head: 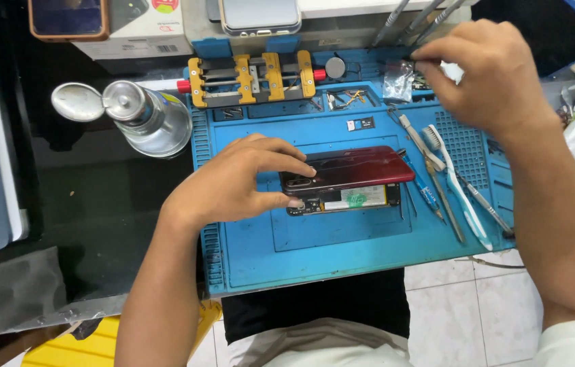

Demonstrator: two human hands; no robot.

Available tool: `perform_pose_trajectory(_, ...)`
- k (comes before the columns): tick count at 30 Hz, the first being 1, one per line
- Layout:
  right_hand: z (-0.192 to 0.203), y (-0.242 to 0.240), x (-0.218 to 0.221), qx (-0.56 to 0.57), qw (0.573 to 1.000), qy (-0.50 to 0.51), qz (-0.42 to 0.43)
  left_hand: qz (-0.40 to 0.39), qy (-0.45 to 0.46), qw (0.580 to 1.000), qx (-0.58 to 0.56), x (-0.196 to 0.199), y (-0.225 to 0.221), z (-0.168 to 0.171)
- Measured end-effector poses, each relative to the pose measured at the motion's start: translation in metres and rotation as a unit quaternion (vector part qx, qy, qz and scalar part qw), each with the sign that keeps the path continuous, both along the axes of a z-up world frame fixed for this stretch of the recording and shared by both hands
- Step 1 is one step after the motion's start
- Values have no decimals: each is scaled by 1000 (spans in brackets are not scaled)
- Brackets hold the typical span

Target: Connecting internal ribbon cables and reassembling a mobile phone on a repair bench.

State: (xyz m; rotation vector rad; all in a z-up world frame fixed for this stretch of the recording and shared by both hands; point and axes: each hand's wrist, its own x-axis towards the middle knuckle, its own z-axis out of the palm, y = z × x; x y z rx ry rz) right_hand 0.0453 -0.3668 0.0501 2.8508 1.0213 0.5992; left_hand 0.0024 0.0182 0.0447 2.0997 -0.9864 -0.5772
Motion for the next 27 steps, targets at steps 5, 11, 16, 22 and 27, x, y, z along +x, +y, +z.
perform_pose_trajectory(5, -3, 58, -2, -12, 993, 111, 39, -3, -17, 1000, -18, 0, 3, -6)
perform_pose_trajectory(11, -26, 78, 16, 5, 988, 147, 35, -14, -24, 999, -31, 1, 1, -9)
perform_pose_trajectory(16, -40, 76, 17, -51, 990, 125, 50, -14, -16, 999, -25, 1, 1, -10)
perform_pose_trajectory(22, -31, 71, 10, -93, 989, 114, 22, -16, -11, 1000, -16, 1, 1, -11)
perform_pose_trajectory(27, -19, 96, -5, -58, 995, 77, -11, 70, 23, 994, -86, -6, -4, 3)
